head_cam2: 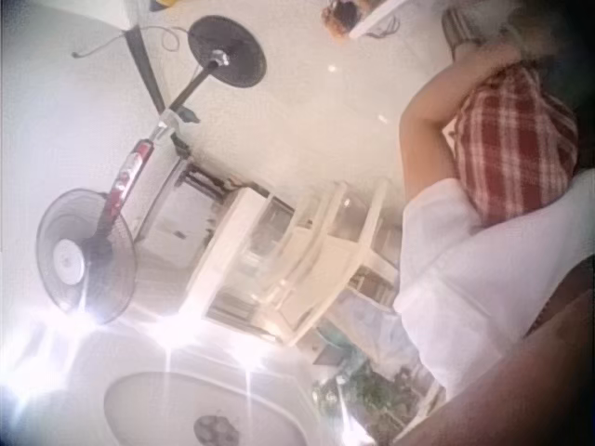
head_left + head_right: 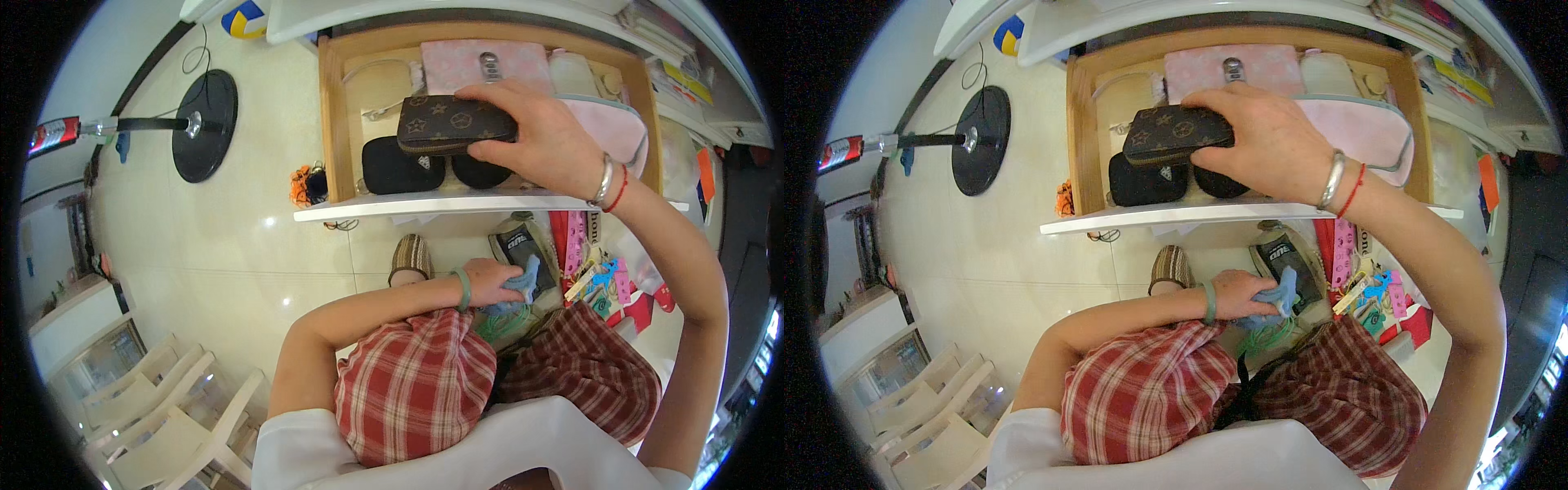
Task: The person sits on the floor and organizes a cluttered drawer by sorting and placing various items inside. They handle a white pouch, a pink bag, a blue cloth, a yellow cloth, a black pouch, and a set of orange and black cords, arranging them neatly within the drawer space.
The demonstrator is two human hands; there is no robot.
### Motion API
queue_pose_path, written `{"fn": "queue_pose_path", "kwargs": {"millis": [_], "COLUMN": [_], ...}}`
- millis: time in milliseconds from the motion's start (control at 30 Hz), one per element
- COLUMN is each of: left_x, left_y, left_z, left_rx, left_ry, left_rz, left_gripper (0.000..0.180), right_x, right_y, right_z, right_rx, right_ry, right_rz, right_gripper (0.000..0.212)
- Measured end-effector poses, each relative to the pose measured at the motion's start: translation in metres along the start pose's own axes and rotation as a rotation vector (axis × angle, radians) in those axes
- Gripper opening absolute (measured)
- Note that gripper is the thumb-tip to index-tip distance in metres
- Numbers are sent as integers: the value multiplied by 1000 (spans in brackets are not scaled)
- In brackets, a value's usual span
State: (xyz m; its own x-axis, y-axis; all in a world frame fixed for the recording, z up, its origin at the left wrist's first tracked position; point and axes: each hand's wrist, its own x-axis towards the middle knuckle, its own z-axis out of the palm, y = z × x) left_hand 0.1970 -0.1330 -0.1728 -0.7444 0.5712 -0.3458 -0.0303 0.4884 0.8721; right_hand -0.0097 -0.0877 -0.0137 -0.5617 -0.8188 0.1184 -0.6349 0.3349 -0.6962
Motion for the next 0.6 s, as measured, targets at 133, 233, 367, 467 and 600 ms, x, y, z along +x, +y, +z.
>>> {"fn": "queue_pose_path", "kwargs": {"millis": [133, 233, 367, 467, 600], "left_x": [-12, -18, -16, -19, -22], "left_y": [-8, -7, -7, -10, -16], "left_z": [-7, -9, -9, -9, -5], "left_rx": [-88, -118, -156, -140, -133], "left_ry": [67, 66, 33, 48, 91], "left_rz": [-77, -127, -120, -117, -138], "left_gripper": [46, 49, 48, 47, 47], "right_x": [11, 20, 30, 28, 32], "right_y": [-4, -7, -11, -7, -1], "right_z": [34, 53, 66, 72, 66], "right_rx": [-30, -47, -109, -303, -499], "right_ry": [-24, 16, -42, -58, -39], "right_rz": [-18, -98, -100, -122, -253], "right_gripper": [47, 50, 59, 62, 59]}}
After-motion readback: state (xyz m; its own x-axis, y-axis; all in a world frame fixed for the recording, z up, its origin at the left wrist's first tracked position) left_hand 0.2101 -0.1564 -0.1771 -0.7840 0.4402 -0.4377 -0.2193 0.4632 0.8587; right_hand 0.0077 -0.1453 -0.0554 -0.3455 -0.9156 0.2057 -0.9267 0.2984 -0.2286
